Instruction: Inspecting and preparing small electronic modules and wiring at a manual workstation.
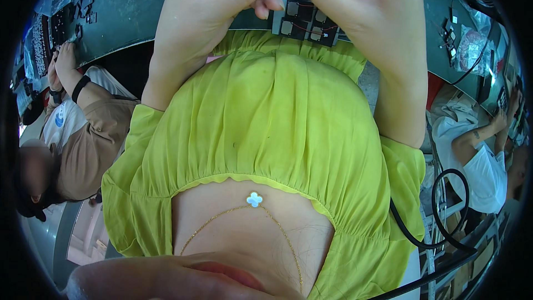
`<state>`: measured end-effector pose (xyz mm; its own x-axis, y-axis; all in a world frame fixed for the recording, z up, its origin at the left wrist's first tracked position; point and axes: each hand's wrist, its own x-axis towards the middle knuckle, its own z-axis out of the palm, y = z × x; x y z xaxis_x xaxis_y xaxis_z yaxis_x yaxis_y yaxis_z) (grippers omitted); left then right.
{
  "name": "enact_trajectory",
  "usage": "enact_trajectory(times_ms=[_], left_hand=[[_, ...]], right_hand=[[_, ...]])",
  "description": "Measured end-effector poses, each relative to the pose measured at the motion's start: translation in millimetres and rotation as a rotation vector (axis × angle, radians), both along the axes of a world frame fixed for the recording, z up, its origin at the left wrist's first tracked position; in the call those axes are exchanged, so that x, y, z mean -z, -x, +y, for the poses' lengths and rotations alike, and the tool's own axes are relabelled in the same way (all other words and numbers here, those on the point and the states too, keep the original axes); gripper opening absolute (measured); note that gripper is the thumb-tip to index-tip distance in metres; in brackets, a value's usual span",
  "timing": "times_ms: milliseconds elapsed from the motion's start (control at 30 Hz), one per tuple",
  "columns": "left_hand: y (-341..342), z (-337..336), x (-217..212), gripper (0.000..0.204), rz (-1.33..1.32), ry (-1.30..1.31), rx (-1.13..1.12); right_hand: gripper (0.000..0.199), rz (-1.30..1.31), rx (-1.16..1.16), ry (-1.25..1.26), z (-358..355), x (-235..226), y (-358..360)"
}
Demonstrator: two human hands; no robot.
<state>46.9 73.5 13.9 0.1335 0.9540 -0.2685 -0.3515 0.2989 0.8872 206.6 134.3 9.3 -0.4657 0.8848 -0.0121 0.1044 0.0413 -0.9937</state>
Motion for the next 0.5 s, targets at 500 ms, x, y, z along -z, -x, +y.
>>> enact_trajectory(times_ms=[500], left_hand=[[20.5, -22.4, 31.3, 0.015, -0.185, 0.011, -0.306]], right_hand=[[0.009, -0.412, -0.153, -0.166, 72.6, 11.7, 2.1]])
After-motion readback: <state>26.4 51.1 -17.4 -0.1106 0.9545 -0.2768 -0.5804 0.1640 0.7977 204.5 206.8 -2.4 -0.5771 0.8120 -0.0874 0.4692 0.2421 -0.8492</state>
